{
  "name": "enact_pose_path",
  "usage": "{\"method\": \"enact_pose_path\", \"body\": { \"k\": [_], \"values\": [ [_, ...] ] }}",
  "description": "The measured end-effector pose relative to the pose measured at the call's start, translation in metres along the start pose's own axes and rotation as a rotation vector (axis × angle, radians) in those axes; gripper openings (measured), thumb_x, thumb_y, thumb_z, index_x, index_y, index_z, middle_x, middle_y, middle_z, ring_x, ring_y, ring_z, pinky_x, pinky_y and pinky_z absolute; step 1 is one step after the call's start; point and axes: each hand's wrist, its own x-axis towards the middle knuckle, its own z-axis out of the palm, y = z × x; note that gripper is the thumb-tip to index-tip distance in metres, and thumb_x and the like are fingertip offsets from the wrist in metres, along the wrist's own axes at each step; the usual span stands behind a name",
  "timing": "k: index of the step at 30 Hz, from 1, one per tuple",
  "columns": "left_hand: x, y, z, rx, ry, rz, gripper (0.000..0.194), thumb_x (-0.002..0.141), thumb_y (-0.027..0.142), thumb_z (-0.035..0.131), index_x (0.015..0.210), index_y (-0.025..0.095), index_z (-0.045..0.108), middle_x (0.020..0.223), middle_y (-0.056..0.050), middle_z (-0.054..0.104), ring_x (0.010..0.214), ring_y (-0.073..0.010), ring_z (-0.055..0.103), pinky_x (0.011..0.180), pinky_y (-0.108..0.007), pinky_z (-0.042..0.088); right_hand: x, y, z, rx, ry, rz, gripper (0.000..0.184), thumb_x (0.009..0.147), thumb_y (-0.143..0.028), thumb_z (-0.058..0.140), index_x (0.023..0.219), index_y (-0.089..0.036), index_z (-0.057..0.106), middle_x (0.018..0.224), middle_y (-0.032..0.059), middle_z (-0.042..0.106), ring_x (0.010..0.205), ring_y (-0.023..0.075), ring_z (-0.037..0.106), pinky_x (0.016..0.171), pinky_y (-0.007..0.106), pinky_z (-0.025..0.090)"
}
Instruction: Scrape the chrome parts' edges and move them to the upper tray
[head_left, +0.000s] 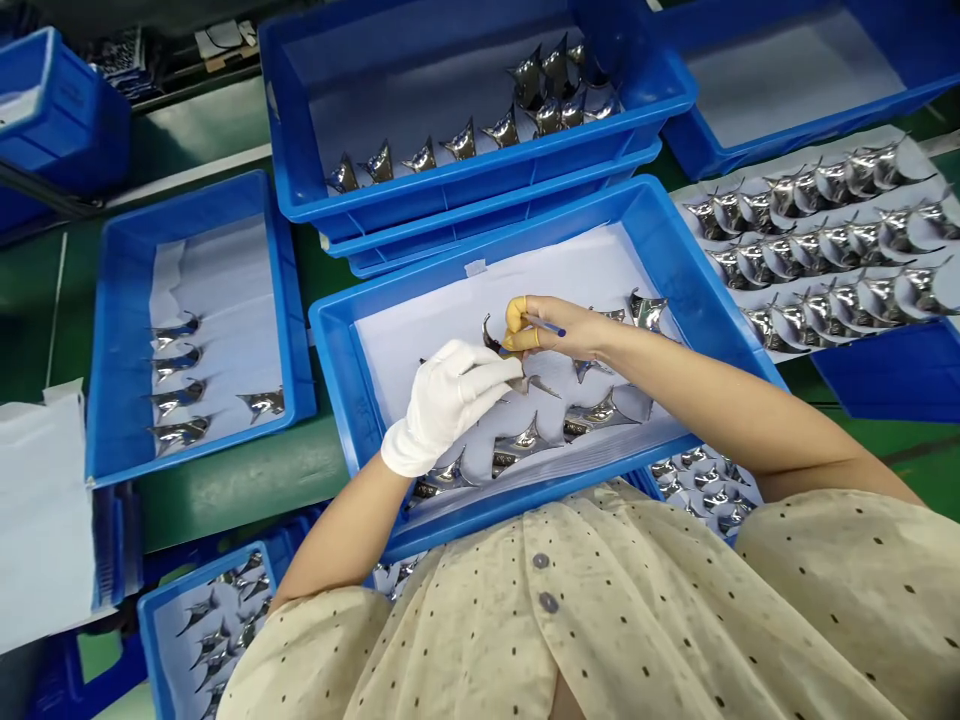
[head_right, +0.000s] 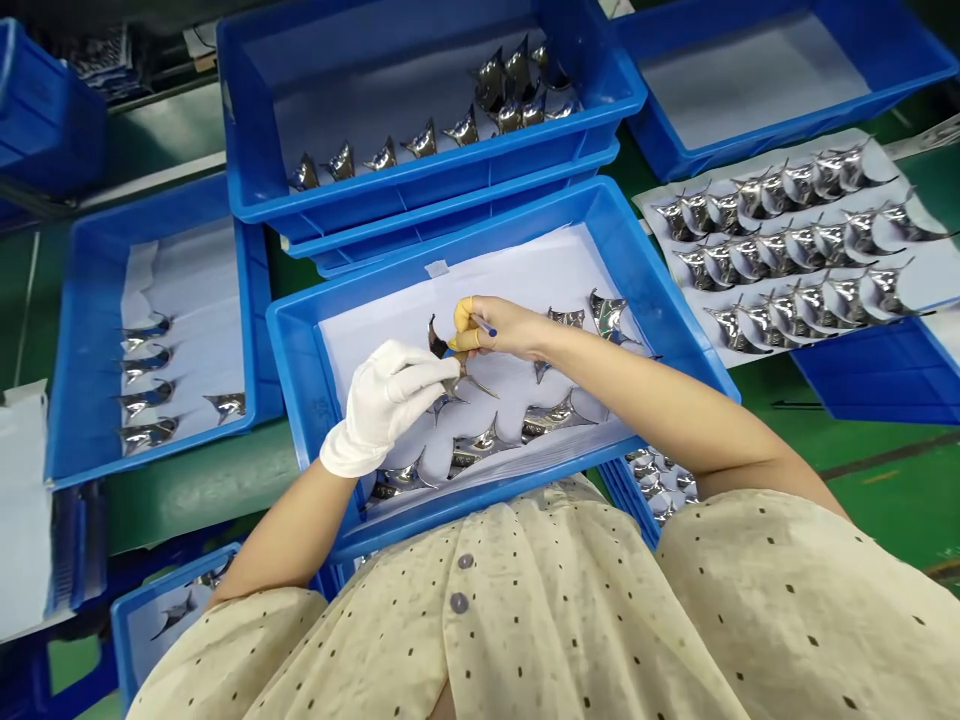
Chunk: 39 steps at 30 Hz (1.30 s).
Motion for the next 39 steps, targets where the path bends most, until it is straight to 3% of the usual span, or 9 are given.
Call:
{"method": "enact_pose_path", "body": {
  "k": [4, 6, 11, 16, 20, 24, 33, 36, 39],
  "values": [
    [-0.005, -0.002, 0.004, -0.172, 0.383, -0.191, 0.010, 0.090, 0.036, 0.080, 0.090, 0.025, 0.079, 0.083, -0.003, 0.074, 0.075, -0.0183, 0.066, 0.076, -0.033, 0.054, -0.011, -0.006, 0.020, -0.016, 0.119, -0.250, 0.037, 0.092, -0.055, 0.078, 0.092, -0.021, 0.065, 0.092, 0.0031, 0.074, 0.084, 0.0139, 0.068, 0.081, 0.029, 0.056],
    [-0.006, -0.003, 0.005, -0.303, 0.472, -0.317, 0.015, 0.088, 0.037, 0.082, 0.090, 0.023, 0.077, 0.082, -0.001, 0.074, 0.067, -0.0149, 0.064, 0.070, -0.030, 0.052, -0.012, -0.006, 0.030, -0.006, 0.183, -0.368, 0.036, 0.089, -0.053, 0.083, 0.100, -0.023, 0.067, 0.103, 0.0037, 0.075, 0.094, 0.0155, 0.070, 0.090, 0.031, 0.057],
    [-0.007, 0.002, 0.008, -0.434, 0.378, -0.418, 0.028, 0.079, 0.041, 0.091, 0.089, 0.021, 0.075, 0.075, 0.000, 0.073, 0.063, -0.0141, 0.064, 0.066, -0.029, 0.051, -0.010, 0.000, 0.051, 0.055, 0.262, -0.448, 0.034, 0.089, -0.054, 0.083, 0.096, -0.024, 0.068, 0.096, 0.0015, 0.074, 0.086, 0.0151, 0.070, 0.087, 0.033, 0.060],
    [-0.007, 0.003, 0.010, -0.254, 0.362, -0.152, 0.035, 0.074, 0.044, 0.096, 0.084, 0.022, 0.071, 0.071, 0.004, 0.062, 0.064, -0.0119, 0.055, 0.067, -0.028, 0.048, -0.009, 0.008, 0.060, 0.051, 0.291, -0.460, 0.028, 0.095, -0.050, 0.077, 0.100, -0.024, 0.072, 0.106, 0.0034, 0.079, 0.103, 0.0180, 0.075, 0.103, 0.037, 0.059],
    [-0.004, -0.002, 0.013, -0.059, 0.365, 0.119, 0.039, 0.080, 0.044, 0.093, 0.083, 0.022, 0.061, 0.068, 0.007, 0.053, 0.057, -0.0090, 0.048, 0.057, -0.025, 0.042, -0.009, 0.017, 0.063, 0.069, 0.260, -0.491, 0.027, 0.096, -0.049, 0.076, 0.105, -0.023, 0.073, 0.100, 0.0035, 0.080, 0.100, 0.0186, 0.077, 0.097, 0.037, 0.062],
    [-0.003, -0.002, 0.014, -0.001, 0.368, 0.172, 0.037, 0.085, 0.044, 0.089, 0.087, 0.022, 0.059, 0.071, 0.007, 0.054, 0.057, -0.0080, 0.049, 0.056, -0.024, 0.041, -0.009, 0.017, 0.064, 0.062, 0.267, -0.507, 0.024, 0.097, -0.045, 0.076, 0.106, -0.023, 0.075, 0.099, 0.0035, 0.081, 0.098, 0.0187, 0.078, 0.099, 0.040, 0.063],
    [-0.007, -0.003, 0.015, -0.036, 0.373, 0.114, 0.035, 0.085, 0.048, 0.088, 0.096, 0.023, 0.067, 0.077, 0.004, 0.062, 0.062, -0.0113, 0.056, 0.060, -0.027, 0.047, -0.011, 0.018, 0.063, -0.064, 0.316, -0.602, 0.020, 0.100, -0.041, 0.073, 0.109, -0.024, 0.075, 0.111, 0.0050, 0.082, 0.103, 0.0190, 0.079, 0.099, 0.039, 0.065],
    [-0.010, -0.005, 0.012, -0.157, 0.396, -0.065, 0.030, 0.095, 0.051, 0.076, 0.104, 0.023, 0.070, 0.082, 0.000, 0.067, 0.066, -0.0134, 0.061, 0.064, -0.030, 0.052, -0.013, 0.020, 0.057, -0.205, 0.370, -0.663, 0.020, 0.100, -0.039, 0.073, 0.112, -0.024, 0.075, 0.110, 0.0054, 0.081, 0.104, 0.0203, 0.078, 0.099, 0.040, 0.064],
    [-0.009, -0.007, 0.006, -0.353, 0.391, -0.258, 0.030, 0.103, 0.053, 0.066, 0.106, 0.024, 0.072, 0.069, 0.002, 0.062, 0.055, -0.0111, 0.056, 0.056, -0.026, 0.048, -0.016, 0.019, 0.039, -0.332, 0.363, -0.644, 0.038, 0.100, -0.035, 0.072, 0.137, -0.031, 0.068, 0.129, 0.0052, 0.077, 0.122, 0.0234, 0.074, 0.113, 0.046, 0.059]
  ]
}}
